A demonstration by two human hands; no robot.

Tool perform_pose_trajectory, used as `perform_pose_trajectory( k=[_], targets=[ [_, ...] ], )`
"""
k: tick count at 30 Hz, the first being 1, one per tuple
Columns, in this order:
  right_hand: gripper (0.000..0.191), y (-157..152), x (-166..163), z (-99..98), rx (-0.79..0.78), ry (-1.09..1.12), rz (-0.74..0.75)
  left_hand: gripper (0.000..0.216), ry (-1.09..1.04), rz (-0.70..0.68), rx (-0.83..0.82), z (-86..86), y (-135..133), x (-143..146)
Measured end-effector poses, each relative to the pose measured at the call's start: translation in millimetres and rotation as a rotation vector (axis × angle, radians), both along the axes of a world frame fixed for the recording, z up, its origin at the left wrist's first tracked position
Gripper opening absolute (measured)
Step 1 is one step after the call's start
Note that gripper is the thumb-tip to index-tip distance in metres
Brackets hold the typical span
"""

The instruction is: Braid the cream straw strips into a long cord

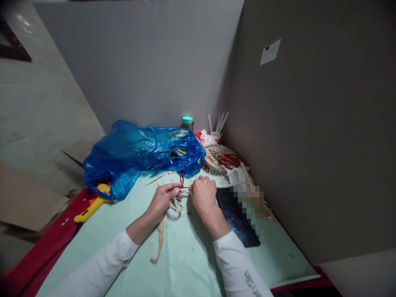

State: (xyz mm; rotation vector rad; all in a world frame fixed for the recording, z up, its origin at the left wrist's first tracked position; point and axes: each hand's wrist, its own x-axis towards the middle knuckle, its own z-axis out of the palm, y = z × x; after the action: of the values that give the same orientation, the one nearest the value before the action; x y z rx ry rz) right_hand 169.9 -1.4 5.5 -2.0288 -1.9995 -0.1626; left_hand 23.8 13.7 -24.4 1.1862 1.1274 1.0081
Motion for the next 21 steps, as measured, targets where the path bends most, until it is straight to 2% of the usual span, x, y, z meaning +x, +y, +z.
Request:
perform_pose_trajectory(
  k=[3,8,11,13,17,19,21],
  targets=[
    [0.021,-1.5,-2.1,2.7,0.100,-0.010,0.023,0.029,-0.063,-0.025,-0.050,2.8,0.6,-0.2],
    [0.020,-8.4,-9.4,9.0,0.474,0.091,0.145,0.021,-0.150,-0.057,-0.123,7.1,1.1,-1.6],
    [0.024,-14.6,-10.0,9.5,0.546,0.209,0.174,0.021,-0.201,-0.085,-0.155,8.4,0.9,-2.4],
    [0.027,-16.8,-9.7,6.4,0.488,0.307,0.195,0.020,-0.244,-0.106,-0.167,9.2,1.0,-2.3],
    [0.025,-9.8,-11.4,-6.5,0.207,0.693,0.148,0.022,-0.320,-0.141,-0.183,10.6,2.1,-1.4],
    [0.026,-2.7,-13.6,-13.2,0.091,0.907,0.224,0.023,-0.343,-0.147,-0.177,10.8,2.5,-1.5],
    [0.027,3.4,-15.8,-18.2,0.044,1.017,0.301,0.023,-0.353,-0.142,-0.165,10.9,2.4,-1.9]
  ],
)
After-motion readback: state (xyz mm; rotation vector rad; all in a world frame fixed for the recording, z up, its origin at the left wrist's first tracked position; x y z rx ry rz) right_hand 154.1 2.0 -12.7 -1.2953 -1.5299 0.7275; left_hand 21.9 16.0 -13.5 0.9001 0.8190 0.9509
